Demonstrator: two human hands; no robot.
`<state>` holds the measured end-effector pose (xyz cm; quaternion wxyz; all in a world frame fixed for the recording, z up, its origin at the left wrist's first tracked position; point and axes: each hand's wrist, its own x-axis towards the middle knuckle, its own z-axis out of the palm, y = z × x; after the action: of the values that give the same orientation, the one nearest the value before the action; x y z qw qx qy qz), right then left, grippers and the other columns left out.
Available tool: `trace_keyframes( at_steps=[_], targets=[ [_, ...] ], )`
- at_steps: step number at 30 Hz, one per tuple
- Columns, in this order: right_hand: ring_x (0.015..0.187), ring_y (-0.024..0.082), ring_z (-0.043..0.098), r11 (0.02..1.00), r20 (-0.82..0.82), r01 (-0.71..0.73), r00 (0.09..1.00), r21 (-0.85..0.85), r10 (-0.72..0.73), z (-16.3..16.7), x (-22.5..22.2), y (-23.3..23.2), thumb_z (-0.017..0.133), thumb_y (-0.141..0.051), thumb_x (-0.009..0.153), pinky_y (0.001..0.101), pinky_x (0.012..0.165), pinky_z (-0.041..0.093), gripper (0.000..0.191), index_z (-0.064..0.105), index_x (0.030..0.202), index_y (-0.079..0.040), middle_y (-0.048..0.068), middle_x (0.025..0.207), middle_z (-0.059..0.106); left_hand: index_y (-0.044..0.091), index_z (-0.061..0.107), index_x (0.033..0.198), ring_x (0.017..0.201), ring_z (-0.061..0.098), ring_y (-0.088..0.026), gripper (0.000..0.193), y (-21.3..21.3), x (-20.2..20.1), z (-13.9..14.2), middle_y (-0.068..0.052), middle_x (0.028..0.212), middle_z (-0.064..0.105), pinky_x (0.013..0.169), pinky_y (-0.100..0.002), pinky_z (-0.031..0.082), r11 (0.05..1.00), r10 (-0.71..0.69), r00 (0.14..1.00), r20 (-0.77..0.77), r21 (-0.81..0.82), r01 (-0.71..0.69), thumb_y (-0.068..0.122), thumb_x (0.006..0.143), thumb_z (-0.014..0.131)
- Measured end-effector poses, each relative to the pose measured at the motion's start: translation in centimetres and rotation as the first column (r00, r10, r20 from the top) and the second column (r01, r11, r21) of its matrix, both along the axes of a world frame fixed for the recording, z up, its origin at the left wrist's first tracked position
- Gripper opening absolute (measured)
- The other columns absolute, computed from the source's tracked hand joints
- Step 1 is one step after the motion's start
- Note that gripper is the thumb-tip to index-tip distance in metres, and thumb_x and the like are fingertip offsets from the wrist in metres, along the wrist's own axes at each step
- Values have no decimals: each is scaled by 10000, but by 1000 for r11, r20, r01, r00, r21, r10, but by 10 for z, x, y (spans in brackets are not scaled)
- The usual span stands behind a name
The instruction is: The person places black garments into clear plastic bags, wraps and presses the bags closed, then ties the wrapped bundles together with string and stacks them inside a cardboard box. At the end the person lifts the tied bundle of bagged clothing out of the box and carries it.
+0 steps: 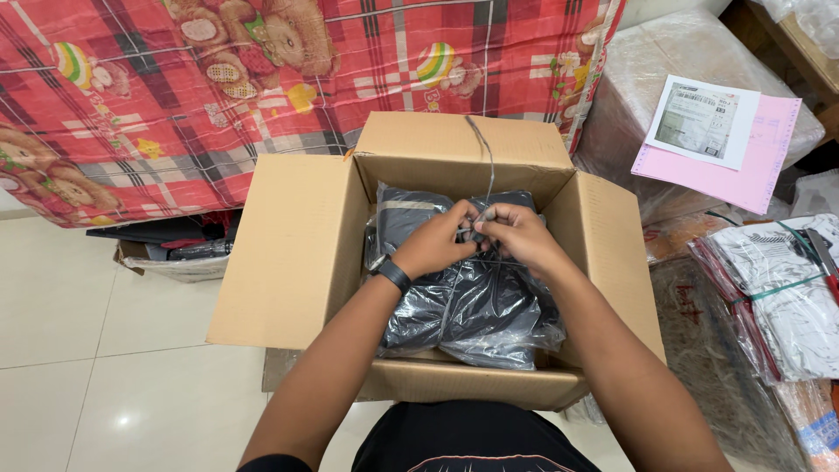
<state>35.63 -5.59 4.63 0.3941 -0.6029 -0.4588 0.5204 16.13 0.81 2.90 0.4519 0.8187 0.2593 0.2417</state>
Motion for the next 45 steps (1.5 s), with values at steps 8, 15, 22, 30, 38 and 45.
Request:
trace_keyframes(
  at_steps=[8, 15, 22, 30, 38, 45],
  targets=[
    [601, 87, 656, 995, 39, 74, 997, -60, -72, -2, -3, 3, 624, -155, 944, 215, 454, 362, 100, 659, 886, -82, 17, 717, 678, 90, 554, 1064, 950, 686, -374, 314, -15, 1, 27, -129, 969, 715, 753, -498, 527, 950, 153, 984, -96, 289, -120, 146, 791, 699],
    [586, 119, 659, 997, 48, 77, 996, -30, -75, -23, 4, 12, 609, -92, 937, 244, 498, 444, 99, 670, 888, -32, 54, 764, 700, 63, 645, 891, 945, 661, -363, 149, -19, 2, 29, -115, 875, 663, 772, -495, 521, 896, 172, 984, -43, 422, -138, 92, 762, 713],
    [592, 143, 664, 996, -8, 85, 996, 19, -85, -29, 6, 13, 654, -49, 923, 272, 556, 526, 73, 643, 929, 23, 76, 797, 702, 61, 709, 943, 944, 656, -383, 159, -18, 5, 22, -143, 940, 657, 801, -490, 533, 910, 202, 979, -41, 376, -172, 81, 785, 714],
    [696, 147, 680, 990, -28, 5, 1000, 138, -1, -25, 13, 8, 661, -4, 872, 275, 604, 505, 445, 373, 1207, -57, 90, 806, 662, 58, 757, 922, 869, 681, -375, 194, -6, 7, -9, -136, 885, 707, 724, -477, 517, 946, 218, 974, -68, 261, -193, 228, 839, 713],
    [755, 127, 629, 910, 416, -338, 883, 240, 218, -5, 8, -5, 898, -93, 727, 286, 666, 532, 292, 681, 905, -12, 73, 874, 636, 88, 730, 796, 599, 474, -83, 218, 25, 8, -30, 41, 697, 567, 482, -267, 338, 758, 22, 993, -116, -646, -92, 278, 871, 652],
    [717, 161, 694, 884, 586, -341, 805, 319, 99, 15, -6, -10, 798, -101, 808, 292, 654, 551, 187, 712, 936, 5, 94, 862, 683, 135, 709, 786, 614, 453, -64, 196, 28, 2, -26, 63, 717, 547, 476, -244, 327, 707, 32, 992, -118, -699, -106, 311, 865, 674]
  ],
)
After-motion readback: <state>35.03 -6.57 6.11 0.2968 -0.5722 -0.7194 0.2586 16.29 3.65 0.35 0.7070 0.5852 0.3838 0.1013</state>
